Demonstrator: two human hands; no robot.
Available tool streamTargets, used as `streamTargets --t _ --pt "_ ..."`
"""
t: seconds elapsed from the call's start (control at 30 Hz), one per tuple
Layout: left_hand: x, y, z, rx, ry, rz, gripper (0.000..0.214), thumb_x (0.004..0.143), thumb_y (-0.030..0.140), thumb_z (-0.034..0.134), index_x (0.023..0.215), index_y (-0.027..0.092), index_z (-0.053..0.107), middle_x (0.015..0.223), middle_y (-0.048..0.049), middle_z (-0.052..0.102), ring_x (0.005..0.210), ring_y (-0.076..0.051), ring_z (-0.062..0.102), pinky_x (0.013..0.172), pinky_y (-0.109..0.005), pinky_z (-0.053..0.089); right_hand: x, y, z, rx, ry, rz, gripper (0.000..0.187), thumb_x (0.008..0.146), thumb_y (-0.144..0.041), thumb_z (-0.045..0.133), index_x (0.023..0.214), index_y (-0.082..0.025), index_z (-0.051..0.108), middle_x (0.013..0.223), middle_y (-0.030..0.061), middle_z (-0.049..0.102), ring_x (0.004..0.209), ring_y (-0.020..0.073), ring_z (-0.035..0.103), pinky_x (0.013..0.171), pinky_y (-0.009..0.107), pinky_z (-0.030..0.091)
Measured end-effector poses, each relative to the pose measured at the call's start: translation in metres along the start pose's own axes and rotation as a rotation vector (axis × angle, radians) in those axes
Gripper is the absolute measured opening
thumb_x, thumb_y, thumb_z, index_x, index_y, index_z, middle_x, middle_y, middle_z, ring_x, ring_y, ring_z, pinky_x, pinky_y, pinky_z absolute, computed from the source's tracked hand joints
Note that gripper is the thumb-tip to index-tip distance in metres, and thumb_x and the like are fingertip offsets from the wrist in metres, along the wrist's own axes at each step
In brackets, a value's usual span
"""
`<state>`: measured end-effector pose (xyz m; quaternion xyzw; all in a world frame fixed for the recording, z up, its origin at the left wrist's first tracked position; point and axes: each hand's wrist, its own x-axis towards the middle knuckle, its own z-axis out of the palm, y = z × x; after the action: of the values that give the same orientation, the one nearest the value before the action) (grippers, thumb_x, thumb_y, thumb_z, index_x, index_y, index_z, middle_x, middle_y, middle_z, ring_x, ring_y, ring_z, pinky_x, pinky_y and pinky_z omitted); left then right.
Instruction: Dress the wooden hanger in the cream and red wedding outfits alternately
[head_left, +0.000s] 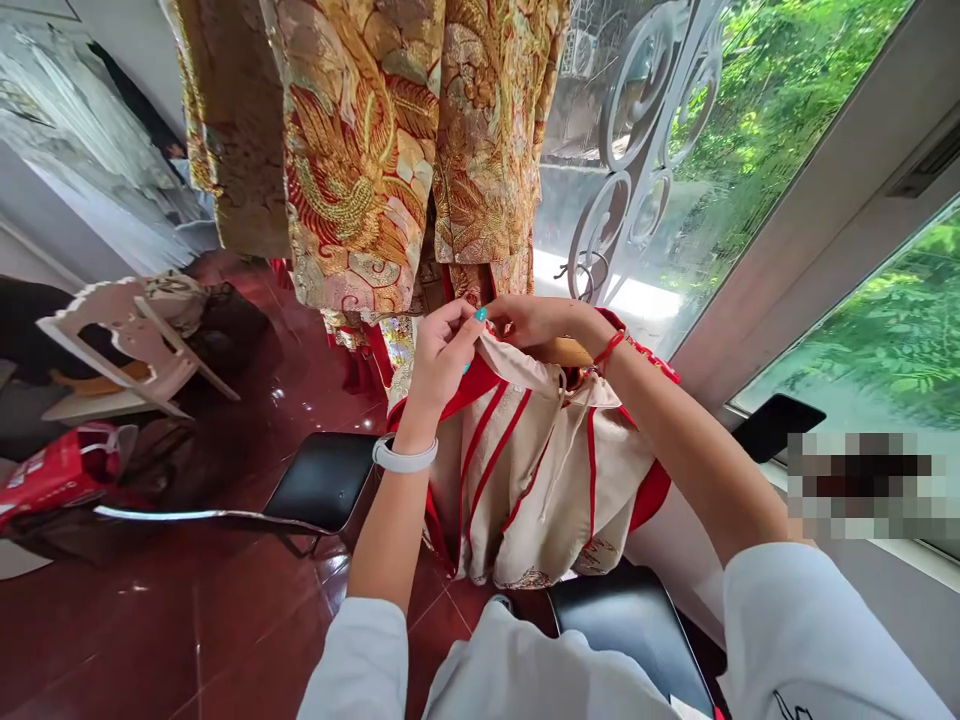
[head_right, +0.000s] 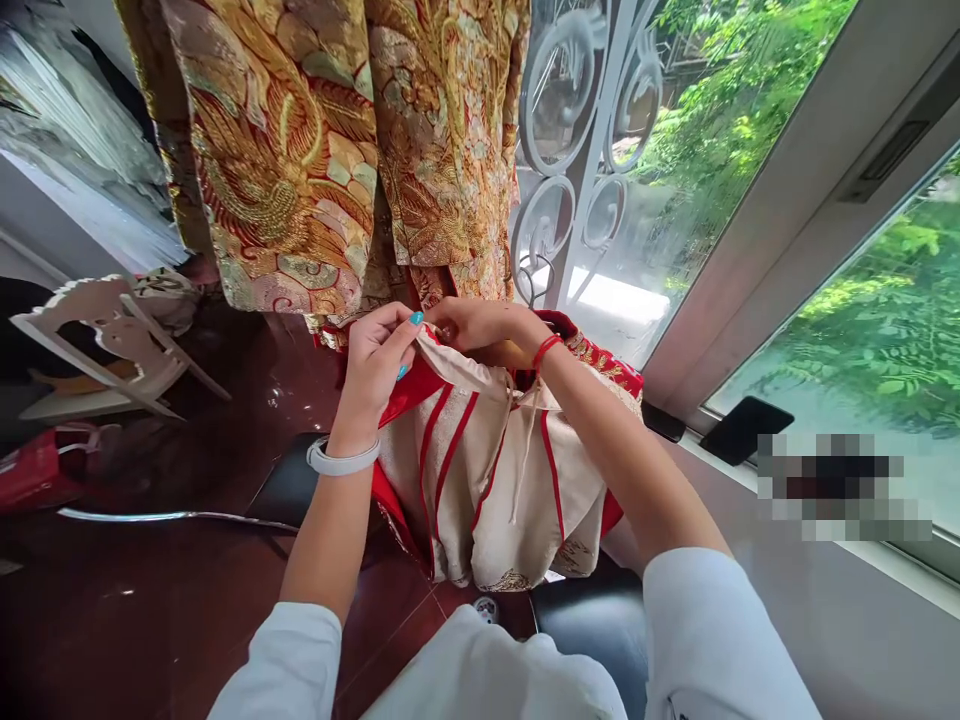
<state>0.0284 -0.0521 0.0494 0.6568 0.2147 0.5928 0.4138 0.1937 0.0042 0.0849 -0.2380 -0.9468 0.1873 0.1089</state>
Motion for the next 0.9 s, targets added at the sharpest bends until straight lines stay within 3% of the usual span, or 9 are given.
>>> streamTargets --t 0.13,0.27,0.43,0.5,0.57,0.67,0.73,0.83,0.9 --pt "-0.007 0.002 0.002 -0.012 -0.001 0.019 0.038 0.084 0.048 0.071 0.067 0.020 0.052 0.053 0.0085 0.033 0.041 -0.005 0.023 0.039 -0.021 0.017 -0.002 -0.002 -0.003 0.056 0.098 0.044 0.022 0.072 -0.005 0.059 0.092 -0.011 0.065 0.081 -0.0009 0.065 0.072 0.0114 0.052 0.068 0.023 0.042" --pt "-0.016 0.008 0.005 0.047 -0.049 0.019 0.039 0.085 0.051 0.070 0.068 0.021 0.053 0.051 0.0080 0.032 0.041 -0.006 0.026 0.040 -0.022 0.017 -0.004 -0.015 0.003 0.104 0.128 0.030 0.018 0.076 -0.011 0.060 0.093 -0.012 0.067 0.082 -0.0008 0.067 0.074 0.0126 0.054 0.070 0.024 0.043" --pt "-0.018 0.009 0.015 0.104 0.016 -0.011 0.039 0.085 0.048 0.071 0.065 0.020 0.052 0.055 0.0059 0.037 0.046 -0.008 0.031 0.044 -0.022 0.024 0.007 -0.034 0.019 -0.278 0.306 0.318 0.014 0.089 -0.014 0.051 0.094 -0.014 0.064 0.084 0.0024 0.066 0.070 0.0129 0.049 0.064 0.026 0.033" --pt "-0.022 0.006 0.017 0.168 0.031 -0.023 0.039 0.086 0.046 0.071 0.065 0.020 0.051 0.056 0.0052 0.039 0.050 -0.009 0.036 0.047 -0.022 0.028 0.010 -0.041 0.022 -0.425 0.308 0.443 0.019 0.092 -0.015 0.047 0.099 -0.014 0.065 0.092 0.0063 0.068 0.073 0.0147 0.051 0.064 0.028 0.033" --pt "-0.033 0.000 0.010 0.286 0.009 -0.029 0.034 0.089 0.045 0.066 0.069 0.021 0.054 0.059 0.0038 0.045 0.053 -0.011 0.043 0.051 -0.023 0.035 0.004 -0.052 0.021 -0.492 0.279 0.464 0.022 0.089 -0.011 0.049 0.104 -0.013 0.065 0.102 0.0094 0.068 0.080 0.0172 0.056 0.068 0.029 0.037" --pt "-0.064 -0.017 -0.021 0.597 0.101 0.080 0.022 0.093 0.043 0.060 0.089 0.021 0.062 0.080 -0.0027 0.061 0.078 -0.019 0.060 0.074 -0.030 0.050 -0.034 -0.076 0.013 -0.400 0.316 0.305 0.036 0.084 -0.004 0.053 0.116 -0.014 0.066 0.118 0.0108 0.066 0.098 0.0202 0.061 0.083 0.031 0.045" --pt "-0.089 -0.033 -0.052 0.810 0.195 0.176 0.034 0.086 0.046 0.068 0.109 0.021 0.061 0.107 -0.0097 0.065 0.107 -0.027 0.060 0.098 -0.042 0.048 -0.078 -0.087 0.012 -0.261 0.451 0.232 0.036 0.089 -0.010 0.054 0.122 -0.019 0.065 0.121 0.0085 0.066 0.103 0.0203 0.062 0.091 0.033 0.048" --pt "-0.116 -0.059 -0.093 0.955 0.144 0.176 0.074 0.072 0.045 0.080 0.133 0.017 0.050 0.137 -0.0182 0.054 0.133 -0.036 0.049 0.112 -0.053 0.041 -0.159 -0.077 0.033 -0.115 0.739 0.372 0.026 0.095 -0.033 0.056 0.117 -0.025 0.068 0.108 0.0065 0.071 0.092 0.0212 0.065 0.086 0.036 0.053" --pt "-0.122 -0.073 -0.109 0.947 0.082 0.144 0.074 0.076 0.037 0.076 0.140 0.016 0.046 0.143 -0.0189 0.052 0.135 -0.035 0.049 0.113 -0.051 0.043 -0.208 -0.055 0.058 -0.155 0.918 0.562 0.028 0.093 -0.041 0.059 0.113 -0.023 0.069 0.103 0.0086 0.071 0.093 0.0244 0.066 0.089 0.042 0.053"
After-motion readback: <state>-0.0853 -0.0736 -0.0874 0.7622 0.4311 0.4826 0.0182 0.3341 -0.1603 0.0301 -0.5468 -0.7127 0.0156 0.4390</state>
